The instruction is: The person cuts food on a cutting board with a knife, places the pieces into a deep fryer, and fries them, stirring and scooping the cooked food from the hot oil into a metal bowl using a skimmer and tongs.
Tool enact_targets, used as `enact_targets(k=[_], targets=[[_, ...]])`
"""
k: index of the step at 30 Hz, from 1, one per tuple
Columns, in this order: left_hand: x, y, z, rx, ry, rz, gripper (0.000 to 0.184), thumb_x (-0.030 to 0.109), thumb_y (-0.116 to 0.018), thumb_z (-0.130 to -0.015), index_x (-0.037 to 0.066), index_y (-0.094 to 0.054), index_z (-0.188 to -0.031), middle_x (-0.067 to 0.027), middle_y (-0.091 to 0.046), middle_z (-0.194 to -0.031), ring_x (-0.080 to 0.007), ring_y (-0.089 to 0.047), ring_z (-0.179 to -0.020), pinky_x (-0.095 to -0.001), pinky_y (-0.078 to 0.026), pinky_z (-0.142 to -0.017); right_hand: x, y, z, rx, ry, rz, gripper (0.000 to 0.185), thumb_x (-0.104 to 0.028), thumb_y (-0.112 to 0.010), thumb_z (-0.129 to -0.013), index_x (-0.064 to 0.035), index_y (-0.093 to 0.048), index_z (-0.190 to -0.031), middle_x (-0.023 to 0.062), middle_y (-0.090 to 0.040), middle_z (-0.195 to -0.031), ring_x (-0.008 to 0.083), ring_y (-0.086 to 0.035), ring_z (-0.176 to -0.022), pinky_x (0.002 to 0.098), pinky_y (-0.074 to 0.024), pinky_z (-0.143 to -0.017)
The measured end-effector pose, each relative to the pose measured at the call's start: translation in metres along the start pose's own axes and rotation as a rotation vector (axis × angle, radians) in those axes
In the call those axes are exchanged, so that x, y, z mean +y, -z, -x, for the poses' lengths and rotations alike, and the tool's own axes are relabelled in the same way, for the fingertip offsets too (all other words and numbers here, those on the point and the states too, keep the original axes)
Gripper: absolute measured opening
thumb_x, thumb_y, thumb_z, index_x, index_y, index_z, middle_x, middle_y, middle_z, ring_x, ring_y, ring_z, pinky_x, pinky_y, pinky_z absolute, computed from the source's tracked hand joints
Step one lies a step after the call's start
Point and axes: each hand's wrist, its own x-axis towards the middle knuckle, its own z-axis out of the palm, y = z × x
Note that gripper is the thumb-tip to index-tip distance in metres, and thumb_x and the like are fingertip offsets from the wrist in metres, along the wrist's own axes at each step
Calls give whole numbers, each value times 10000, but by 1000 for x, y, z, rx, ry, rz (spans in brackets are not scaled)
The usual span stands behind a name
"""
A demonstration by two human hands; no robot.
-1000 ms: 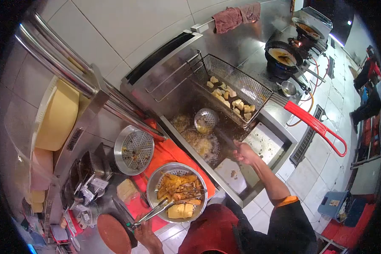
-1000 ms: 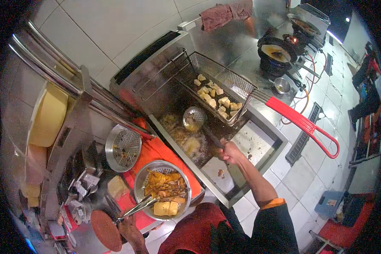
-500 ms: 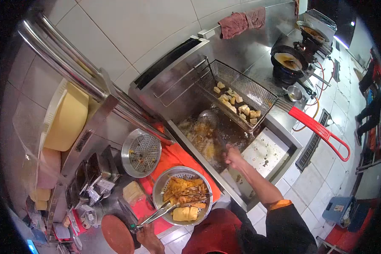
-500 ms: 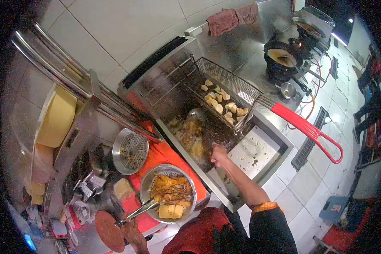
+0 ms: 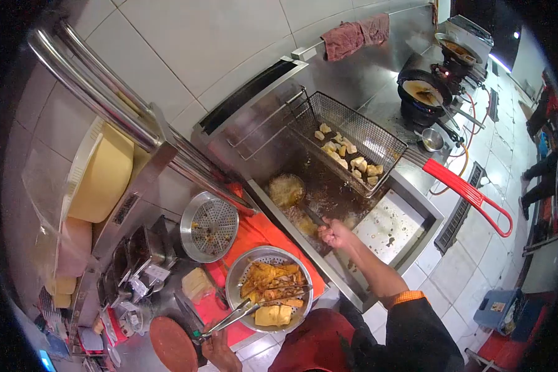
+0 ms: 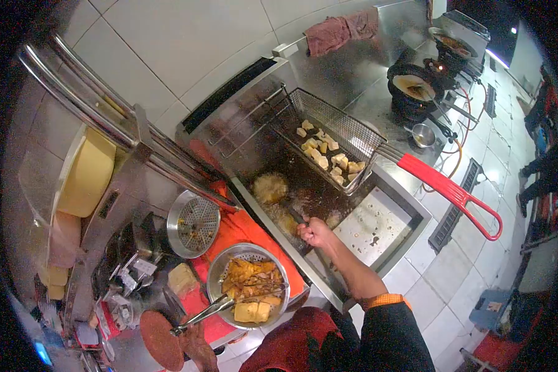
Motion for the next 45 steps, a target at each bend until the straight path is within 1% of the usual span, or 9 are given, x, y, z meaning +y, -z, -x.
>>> enact_targets(k=[3, 6, 9, 17, 20, 21, 28, 35, 45], targets=[[4, -4, 0, 3, -2, -32, 320, 118, -592, -910, -48, -496, -1167, -177, -578, -1116, -270, -588, -1062, -395, -513, -931, 5, 1, 6, 127, 166, 101, 412, -396, -320, -1008, -75, -363, -753, -8, -345, -563, 56, -286, -381, 208, -201, -314], [7, -7, -1, -15, 18, -48, 341, 133, -593, -914, -60, -483, -1172, -183, -569, -1133, -270, -586, -1064, -401, -511, -934, 13, 7, 29, 97, 169, 141, 174, -276, -253, -1025, -131, -348, -1011, 20, -403, -619, 74, -325, -402, 208, -223, -320], [6, -8, 4, -23, -6, -10, 355, 148, -596, -915, -66, -477, -1172, -184, -566, -1138, -266, -586, -1064, -397, -506, -941, 15, 12, 49, 59, 81, 42, 224, -299, -251, -1027, -117, -378, -993, 21, -400, -605, 74, -326, -397, 209, -220, -314], [9, -16, -12, -78, -38, 70, 321, 106, -577, -913, -72, -502, -1170, -186, -578, -1122, -266, -580, -1077, -393, -494, -939, 70, 19, 113, 86, 191, -28, 495, -425, -248, -1011, -98, -384, -665, -9, -346, -528, 87, -282, -364, 228, -218, -296], [10, -8, -6, -87, -37, 68, 308, 100, -587, -904, -67, -530, -1157, -166, -592, -1110, -250, -589, -1053, -398, -487, -942, 73, 14, 115, -7, 164, 33, 466, -404, -241, -1019, -72, -397, -731, -3, -357, -540, 92, -280, -366, 230, -223, -304], [13, -14, -13, -85, -59, 80, 315, 103, -592, -903, -66, -529, -1161, -164, -591, -1114, -250, -589, -1053, -399, -485, -946, 85, 5, 121, 135, 361, 97, 445, -385, -238, -1023, -57, -399, -769, 0, -361, -542, 100, -279, -366, 234, -228, -316], [20, -19, -10, -64, -38, 77, 321, 122, -586, -913, -70, -523, -1162, -167, -589, -1116, -247, -592, -1052, -378, -491, -947, 97, 4, 135, 284, 424, 166, 355, -344, -274, -1025, -62, -390, -843, 9, -389, -600, 87, -304, -403, 214, -222, -335], [22, -21, -12, -35, 32, 109, 334, 100, -592, -905, -71, -511, -1181, -187, -587, -1139, -250, -603, -1050, -382, -507, -939, 121, 21, 158, 166, 268, 150, 265, -337, -284, -1034, -90, -374, -1063, 4, -394, -631, 64, -288, -423, 197, -237, -332], [15, -15, -15, -61, 32, 124, 334, 98, -592, -907, -69, -512, -1184, -180, -595, -1153, -245, -612, -1045, -378, -513, -930, 131, 34, 168, 249, 298, 204, 320, -363, -311, -1025, -63, -388, -943, -10, -373, -620, 45, -259, -408, 183, -198, -324]])
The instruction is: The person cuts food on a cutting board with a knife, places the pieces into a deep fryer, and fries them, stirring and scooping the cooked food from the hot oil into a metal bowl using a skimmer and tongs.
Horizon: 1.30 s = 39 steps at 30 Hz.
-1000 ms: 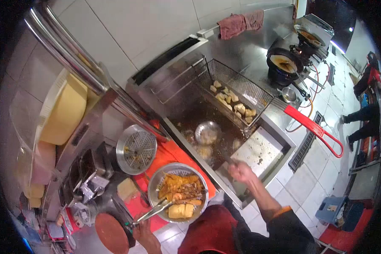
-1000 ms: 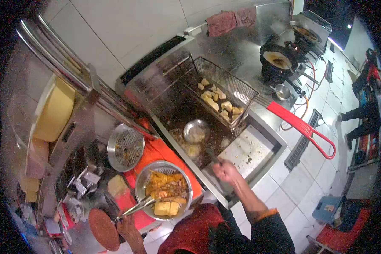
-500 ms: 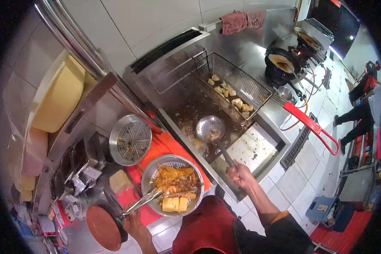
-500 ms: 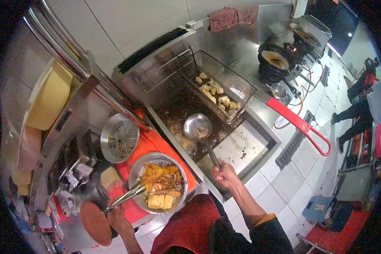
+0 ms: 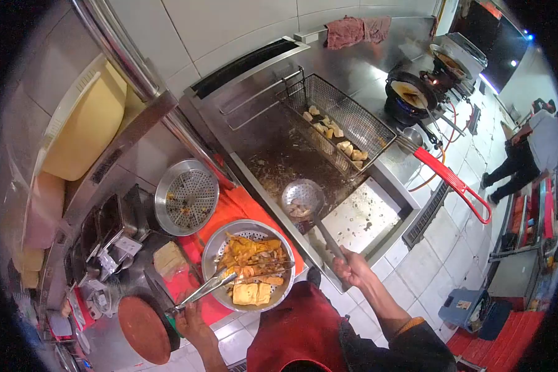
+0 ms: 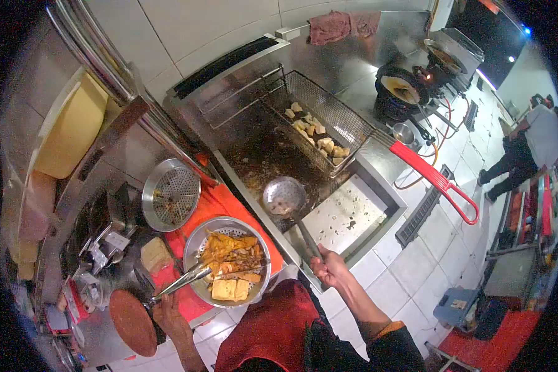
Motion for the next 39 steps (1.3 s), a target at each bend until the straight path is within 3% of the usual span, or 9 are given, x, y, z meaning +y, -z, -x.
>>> enact_targets(k=[5, 12, 15, 18, 27, 31, 33, 36, 39], targets=[[-4, -1, -3, -30, -17, 25, 340, 100, -591, -906, -66, -511, -1191, -190, -592, -1170, -242, -608, -1060, -369, -512, -929, -2, 26, 19, -139, -123, -201, 422, -408, -315, -1018, -46, -371, -809, -9, -379, -612, 42, -258, -389, 195, -193, -317], [-13, -1, -7, -77, 38, 67, 341, 106, -600, -904, -61, -523, -1191, -173, -597, -1155, -233, -597, -1065, -371, -501, -944, 12, 36, 96, 174, 159, 16, 343, -346, -300, -1029, -39, -434, -955, 11, -418, -637, 46, -297, -367, 185, -234, -281], [-14, 2, -10, -104, 51, 0, 342, 92, -613, -899, -51, -537, -1200, -144, -616, -1123, -220, -588, -1067, -350, -483, -940, 18, 60, 126, 109, 6, -282, 336, -362, -300, -1025, -72, -466, -1001, -6, -386, -570, 56, -276, -332, 203, -217, -248], [-4, 2, -10, -56, -17, -91, 320, 160, -592, -921, -50, -555, -1160, -127, -604, -1122, -222, -590, -1043, -370, -495, -937, 31, 24, 166, 211, 87, 87, 386, -388, -334, -1014, -133, -479, -1265, 1, -397, -559, 53, -283, -343, 191, -219, -254], [-1, 60, -9, 92, -47, 108, 301, 62, -582, -911, -39, -533, -1190, -159, -589, -1176, -232, -586, -1075, -389, -493, -943, 63, -110, 109, 89, -135, 424, 338, -330, -336, -1018, -107, -482, -1226, -1, -410, -587, 65, -307, -362, 180, -211, -262], [12, 77, 6, 169, -40, 132, 296, 85, -592, -910, -33, -544, -1177, -147, -604, -1144, -220, -589, -1063, -371, -493, -930, 81, -193, 14, -98, 129, 760, 293, -298, -378, -1011, -79, -529, -1133, -1, -416, -593, 70, -357, -390, 246, -246, -292], [20, 83, 12, 213, -44, 128, 295, 88, -600, -904, -30, -549, -1169, -141, -609, -1132, -215, -590, -1058, -370, -491, -931, 90, -209, -36, -65, 346, 1191, 328, -264, -390, -1002, -51, -539, -1203, 117, -572, -679, 212, -551, -511, 347, -418, -421], [21, 96, 22, 299, -62, 149, 297, 86, -613, -896, -28, -552, -1163, -136, -613, -1123, -211, -589, -1055, -376, -486, -940, 113, -209, -100, -256, 1334, 1828, 374, -245, -398, -992, -18, -511, -1267, 260, -641, -901, 416, -623, -791, 459, -492, -673], [15, 112, 27, 353, -63, 177, 304, 84, -619, -891, -29, -551, -1165, -137, -610, -1128, -215, -586, -1059, -379, -481, -949, 127, -216, -91, -163, 1297, 1879, 389, -244, -395, -989, 2, -499, -1272, 315, -593, -1043, 512, -554, -961, 523, -431, -850]])
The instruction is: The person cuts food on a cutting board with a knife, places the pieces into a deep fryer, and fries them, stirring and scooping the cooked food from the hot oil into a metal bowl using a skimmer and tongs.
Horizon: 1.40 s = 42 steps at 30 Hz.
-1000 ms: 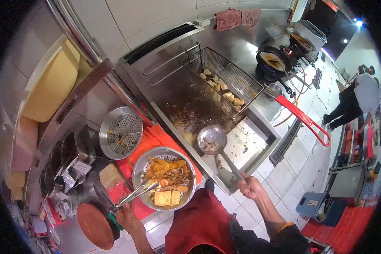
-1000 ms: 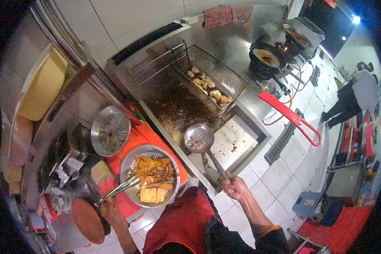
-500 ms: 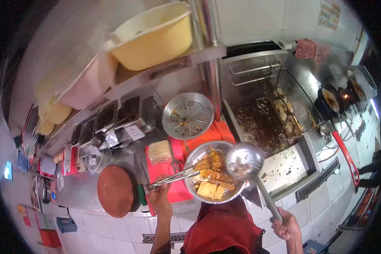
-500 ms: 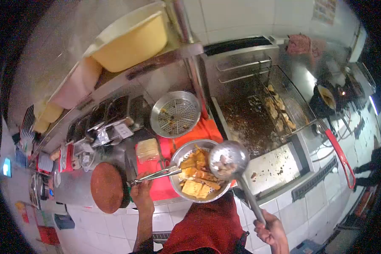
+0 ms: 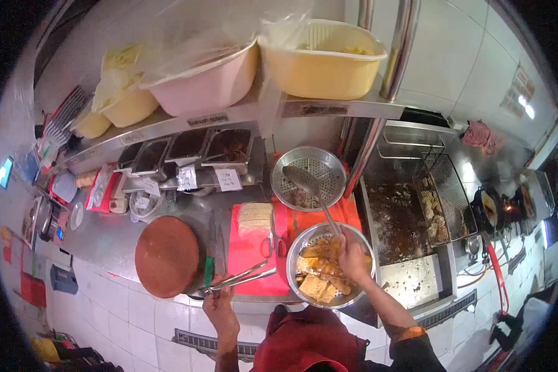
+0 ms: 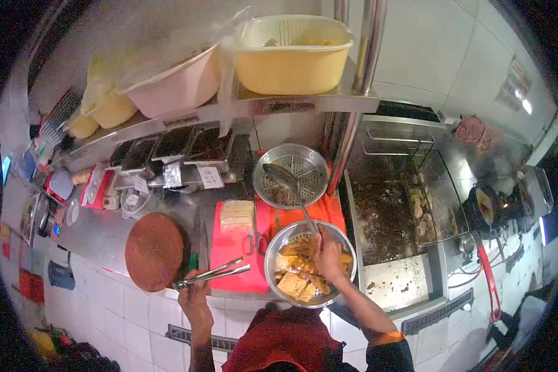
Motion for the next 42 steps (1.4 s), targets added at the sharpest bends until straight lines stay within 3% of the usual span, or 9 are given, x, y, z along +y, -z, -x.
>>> enact_targets(k=[9, 10, 12, 13, 17, 22, 30, 33, 42], targets=[[6, -19, -4, -83, -23, -305, 279, 193, -567, -931, -38, -595, -1084, -122, -601, -1072, -201, -579, -1030, -363, -490, -931, -3, 28, 17, -127, -325, -311, 372, -252, -412, -994, -22, -503, -1272, 255, -634, -975, 368, -634, -867, 447, -471, -787], [-21, -9, -14, -65, -118, -243, 402, 344, -651, -879, 26, -603, -1120, -3, -635, -958, -76, -587, -828, -191, -359, -545, 5, 39, 24, -118, -425, -435, 375, -255, -415, -994, -23, -499, -1277, 241, -640, -956, 330, -643, -856, 420, -478, -774], [-25, -9, -16, -79, -8, -130, 420, 268, -609, -915, -9, -526, -1219, -123, -603, -1156, -150, -597, -991, -223, -482, -740, 20, 66, 47, 104, -65, -273, 379, -240, -437, -990, -26, -482, -1299, 216, -634, -921, 252, -631, -804, 361, -479, -722], [-26, -12, -17, -97, 8, -129, 415, 236, -585, -928, -21, -500, -1242, -143, -574, -1197, -175, -579, -1049, -245, -485, -812, -15, 111, 56, -91, -442, -251, 403, -261, -428, -997, -25, -475, -1321, 193, -661, -990, 247, -635, -906, 357, -479, -836], [-24, -20, -20, -103, 63, -25, 357, 157, -533, -932, -22, -490, -1238, -148, -564, -1199, -240, -547, -1131, -393, -426, -1004, 20, 181, 110, 48, -338, 113, 389, -188, -459, -968, -51, -468, -1332, 246, -626, -1101, 367, -648, -970, 406, -520, -801], [-31, -36, -16, -194, 39, -133, 386, 114, -519, -944, -69, -445, -1275, -185, -531, -1263, -256, -531, -1174, -385, -437, -1023, 122, 214, 154, -61, -270, 718, 472, -179, -550, -907, -180, -435, -1365, 197, -605, -775, 378, -601, -568, 470, -484, -502], [-39, -51, 13, -150, 155, -147, 364, 123, -560, -926, -37, -496, -1247, -178, -558, -1225, -251, -544, -1157, -408, -430, -1023, 253, 166, 87, -178, -241, 1125, 773, 0, -551, -803, -105, -195, -1481, 264, -561, -994, 334, -629, -658, 400, -529, -517], [-37, -46, 21, -108, 157, -197, 367, 136, -563, -926, -40, -495, -1241, -188, -558, -1217, -259, -551, -1146, -402, -443, -1012, 287, 139, 68, -41, -172, 1110, 680, -62, -512, -856, -90, -222, -1470, 318, -434, -1307, 342, -641, -654, 395, -522, -507], [-36, -24, 22, -89, 129, -140, 325, 76, -531, -928, -44, -497, -1228, -208, -560, -1220, -271, -553, -1149, -442, -443, -1010, 288, 158, 84, -116, -392, 1035, 699, -86, -492, -858, -122, -179, -1482, 301, -574, -1098, 395, -640, -673, 461, -512, -535]])
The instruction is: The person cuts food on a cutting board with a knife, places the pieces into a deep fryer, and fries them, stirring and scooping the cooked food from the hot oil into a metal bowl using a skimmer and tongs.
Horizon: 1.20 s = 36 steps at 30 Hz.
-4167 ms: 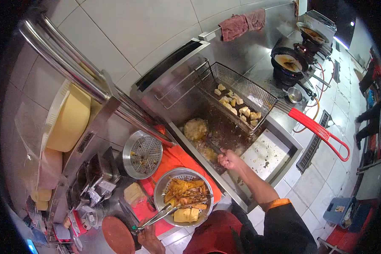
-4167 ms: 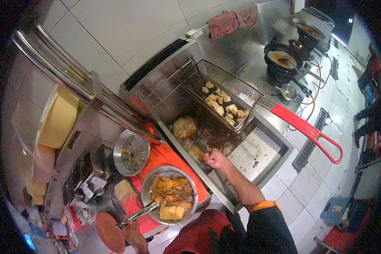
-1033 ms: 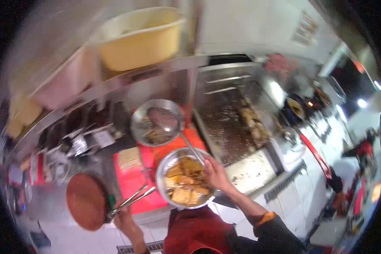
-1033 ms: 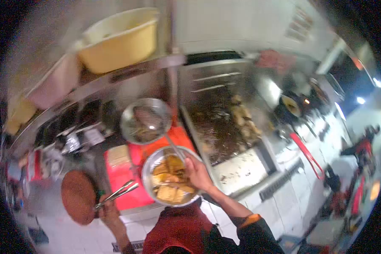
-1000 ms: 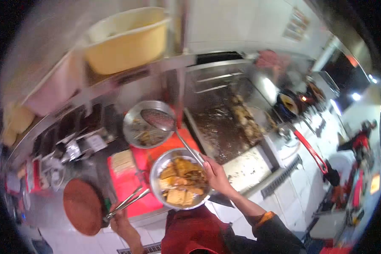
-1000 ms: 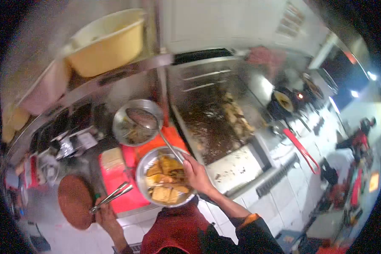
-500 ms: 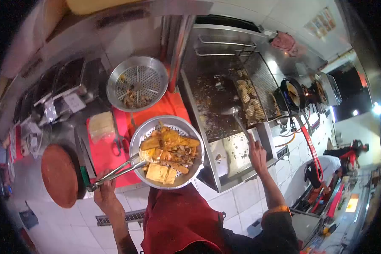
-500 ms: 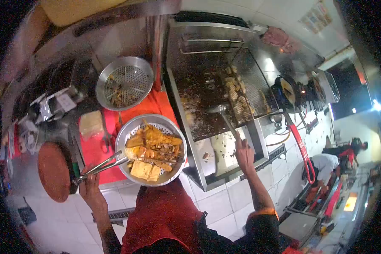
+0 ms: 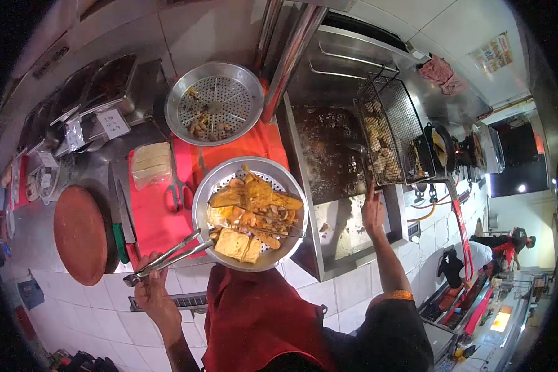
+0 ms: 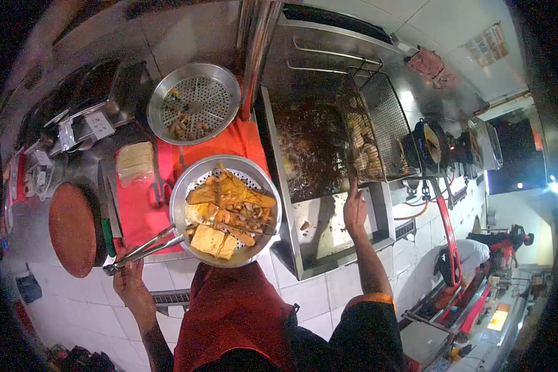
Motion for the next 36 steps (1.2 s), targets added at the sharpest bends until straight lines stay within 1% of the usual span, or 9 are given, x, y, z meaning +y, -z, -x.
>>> enact_targets(k=[7, 11, 15, 17, 25, 29, 32, 34, 36], targets=[[0, -10, -2, -33, -9, 14, 319, 83, -528, -930, -52, -500, -1217, -213, -557, -1214, -275, -550, -1149, -443, -443, -1011, 33, 55, 27, -151, -92, -153, 457, -202, -463, -944, -80, -391, -1379, 319, -614, -878, 417, -635, -781, 523, -480, -638], [-6, -6, -6, -73, 32, -57, 373, 178, -533, -948, -33, -478, -1249, -206, -541, -1246, -276, -521, -1190, -443, -399, -1045, 119, -1, 30, 74, 145, -429, 395, -248, -442, -972, -28, -491, -1297, 298, -631, -922, 386, -641, -813, 478, -477, -701], [-5, -15, -6, -95, 45, -69, 375, 175, -546, -941, -33, -477, -1245, -201, -542, -1245, -271, -527, -1184, -426, -409, -1041, 134, 31, 31, -357, -274, -1193, 476, -373, -454, -989, 11, -533, -1258, -11, -493, -660, 75, -441, -526, 250, -365, -449], [-5, -20, -5, -92, 40, -75, 357, 148, -545, -937, -41, -487, -1234, -200, -553, -1228, -268, -541, -1165, -419, -429, -1023, 151, 28, 29, -336, -116, -1056, 463, -389, -468, -983, -2, -541, -1225, -43, -441, -630, 47, -389, -484, 223, -310, -412], [4, -43, -1, -104, 8, -52, 343, 89, -538, -925, -64, -496, -1228, -202, -567, -1216, -265, -561, -1138, -389, -464, -978, 169, 22, 1, -1013, -662, -1707, 317, -331, -416, -990, -78, -496, -816, -23, -413, -545, 43, -296, -344, 207, -216, -254], [6, -46, 0, -61, 21, -110, 356, 110, -529, -933, -62, -483, -1242, -199, -551, -1237, -264, -545, -1157, -395, -442, -997, 161, 0, 16, -1287, -706, -2006, 182, -260, -384, -1013, -91, -409, -950, -20, -364, -645, 0, -275, -410, 150, -214, -276], [3, -45, -1, -105, 9, -121, 382, 161, -513, -954, -57, -463, -1262, -199, -527, -1264, -270, -518, -1194, -406, -410, -1028, 115, 29, 38, -1061, -893, -2102, 225, -266, -368, -1017, -95, -369, -871, -31, -356, -657, 3, -279, -422, 145, -186, -287], [3, -46, -2, -124, 3, -130, 384, 173, -509, -958, -56, -463, -1263, -199, -521, -1275, -271, -517, -1196, -404, -415, -1019, 118, 1, 50, -1397, -827, -2305, 320, -286, -342, -1021, -82, -377, -777, -15, -370, -658, 10, -282, -427, 160, -178, -284], [5, -48, -3, -151, 1, -134, 389, 186, -505, -961, -51, -459, -1266, -201, -518, -1281, -275, -516, -1196, -407, -412, -1023, 83, 23, 59, -1168, -1183, -2291, 415, -391, -325, -1010, -86, -368, -732, -39, -333, -587, 30, -228, -362, 183, -178, -265]])
